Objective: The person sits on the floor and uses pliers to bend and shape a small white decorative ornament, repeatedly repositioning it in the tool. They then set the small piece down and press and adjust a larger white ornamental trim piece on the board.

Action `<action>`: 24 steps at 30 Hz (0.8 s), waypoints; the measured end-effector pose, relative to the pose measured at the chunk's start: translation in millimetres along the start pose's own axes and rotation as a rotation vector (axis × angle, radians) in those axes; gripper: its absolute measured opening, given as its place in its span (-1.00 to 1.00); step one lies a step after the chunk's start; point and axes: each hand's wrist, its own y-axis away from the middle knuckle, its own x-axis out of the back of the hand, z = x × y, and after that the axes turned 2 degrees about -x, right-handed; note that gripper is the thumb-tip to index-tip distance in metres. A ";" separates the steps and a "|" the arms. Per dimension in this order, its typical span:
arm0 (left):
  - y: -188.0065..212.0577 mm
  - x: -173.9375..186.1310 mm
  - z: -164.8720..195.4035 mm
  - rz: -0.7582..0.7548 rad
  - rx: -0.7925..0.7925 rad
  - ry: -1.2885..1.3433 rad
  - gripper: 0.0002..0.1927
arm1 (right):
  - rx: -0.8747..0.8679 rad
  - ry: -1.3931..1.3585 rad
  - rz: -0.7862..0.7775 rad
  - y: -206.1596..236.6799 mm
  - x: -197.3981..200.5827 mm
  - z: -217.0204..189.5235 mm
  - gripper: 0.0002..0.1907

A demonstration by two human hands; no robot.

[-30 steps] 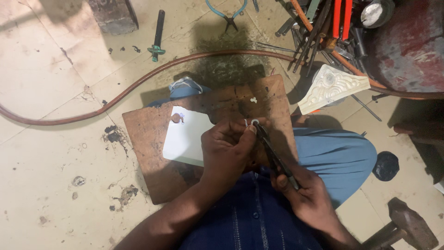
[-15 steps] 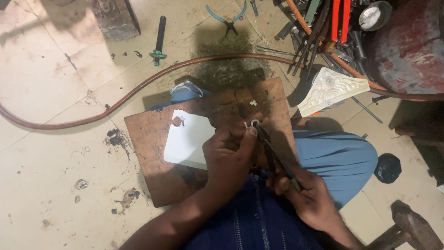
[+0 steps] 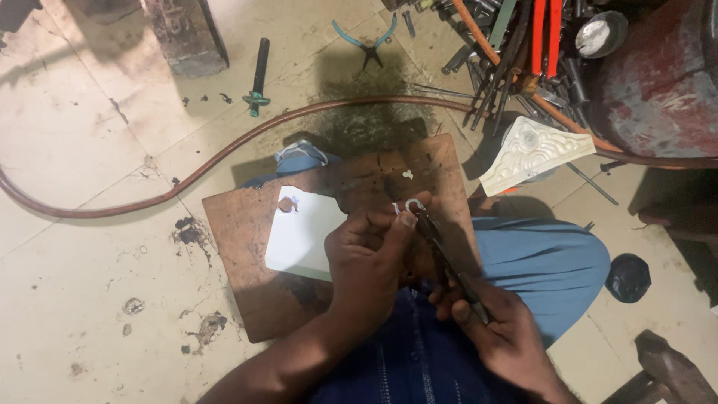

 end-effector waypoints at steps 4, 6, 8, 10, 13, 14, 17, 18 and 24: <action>3.0 -0.4 -0.4 0.002 0.050 0.073 -0.85 | 0.016 0.002 0.007 -1.3 -3.2 -2.8 -0.68; 4.9 -1.6 -1.5 0.021 0.063 0.025 -0.86 | 0.019 0.036 0.014 -1.6 -3.7 -5.5 -0.73; 5.1 -3.9 -2.8 0.023 0.071 0.042 -0.86 | 0.008 0.069 0.026 -2.3 -2.9 -8.5 -0.74; 5.5 -6.2 -3.2 0.016 0.078 0.126 -0.86 | -0.023 0.099 0.036 -2.0 -2.5 -11.2 -0.74; 4.8 -9.2 -1.5 0.029 0.065 0.111 -0.81 | -0.072 0.149 0.065 -2.1 -3.9 -13.4 -0.73; 5.4 -9.8 -0.3 0.022 0.038 0.090 -0.81 | -0.059 0.156 0.072 -2.0 -4.5 -13.6 -0.73; 6.5 -10.8 3.7 0.015 -0.002 0.031 -0.81 | -0.023 0.161 0.089 -2.9 -6.9 -12.9 -0.72; 6.7 -11.2 4.6 0.024 0.010 0.020 -0.81 | -0.014 0.156 0.090 -3.2 -7.4 -12.5 -0.71; 7.0 -13.2 1.9 0.046 0.040 0.026 -0.81 | 0.004 0.172 0.103 -3.0 -8.9 -12.2 -0.69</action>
